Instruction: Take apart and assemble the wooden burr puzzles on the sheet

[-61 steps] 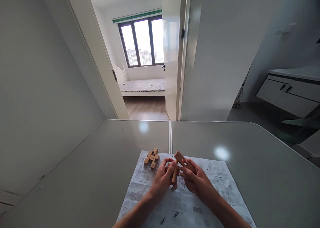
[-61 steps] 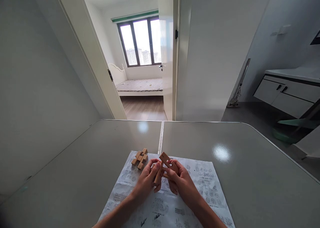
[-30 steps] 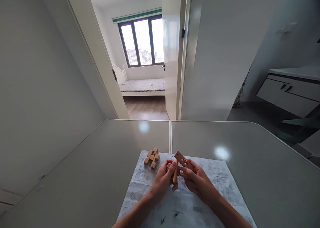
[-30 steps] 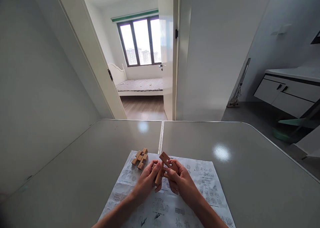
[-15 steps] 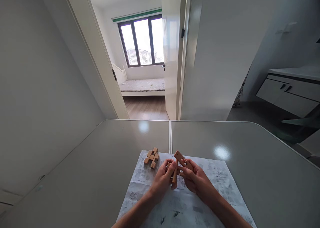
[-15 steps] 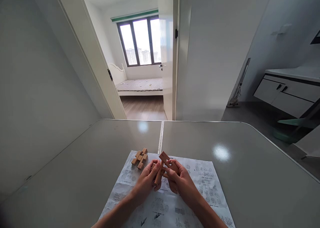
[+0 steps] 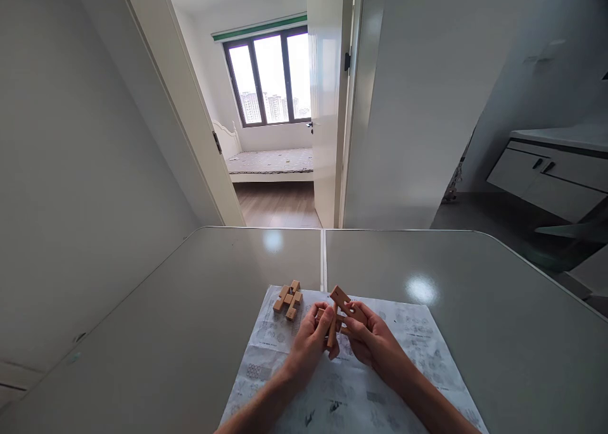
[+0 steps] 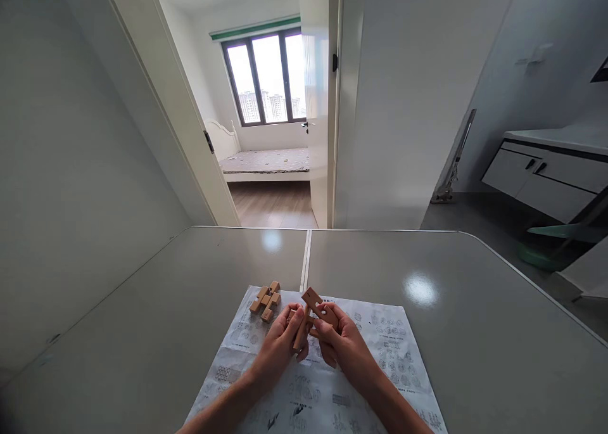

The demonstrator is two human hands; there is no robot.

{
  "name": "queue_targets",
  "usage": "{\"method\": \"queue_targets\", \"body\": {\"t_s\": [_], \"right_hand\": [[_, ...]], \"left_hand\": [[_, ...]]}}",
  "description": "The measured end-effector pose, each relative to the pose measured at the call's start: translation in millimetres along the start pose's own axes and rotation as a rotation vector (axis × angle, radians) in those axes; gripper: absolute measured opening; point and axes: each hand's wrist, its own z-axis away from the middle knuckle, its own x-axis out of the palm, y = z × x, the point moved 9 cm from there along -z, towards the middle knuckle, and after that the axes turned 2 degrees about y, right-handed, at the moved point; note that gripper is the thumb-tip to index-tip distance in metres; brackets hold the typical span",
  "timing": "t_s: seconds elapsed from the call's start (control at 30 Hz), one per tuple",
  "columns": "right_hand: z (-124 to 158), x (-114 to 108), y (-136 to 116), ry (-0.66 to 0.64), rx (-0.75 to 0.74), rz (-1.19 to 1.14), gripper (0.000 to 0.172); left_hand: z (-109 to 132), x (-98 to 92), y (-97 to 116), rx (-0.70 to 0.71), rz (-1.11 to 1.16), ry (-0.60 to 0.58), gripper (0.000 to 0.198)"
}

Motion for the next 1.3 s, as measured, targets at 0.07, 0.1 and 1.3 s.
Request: {"method": "queue_targets", "body": {"t_s": [0.07, 0.1, 1.3], "right_hand": [[0.0, -0.1, -0.2, 0.006, -0.001, -0.005, 0.04], [0.0, 0.1, -0.2, 0.007, 0.001, -0.007, 0.04], [-0.3, 2.5, -0.8, -0.006, 0.002, 0.031, 0.039]], "left_hand": [[-0.1, -0.3, -0.5, -0.005, 0.005, -0.001, 0.049], [-0.3, -0.5, -1.0, -0.009, 0.009, -0.001, 0.05], [0.3, 0.2, -4.1, -0.05, 0.033, 0.0, 0.052]]}}
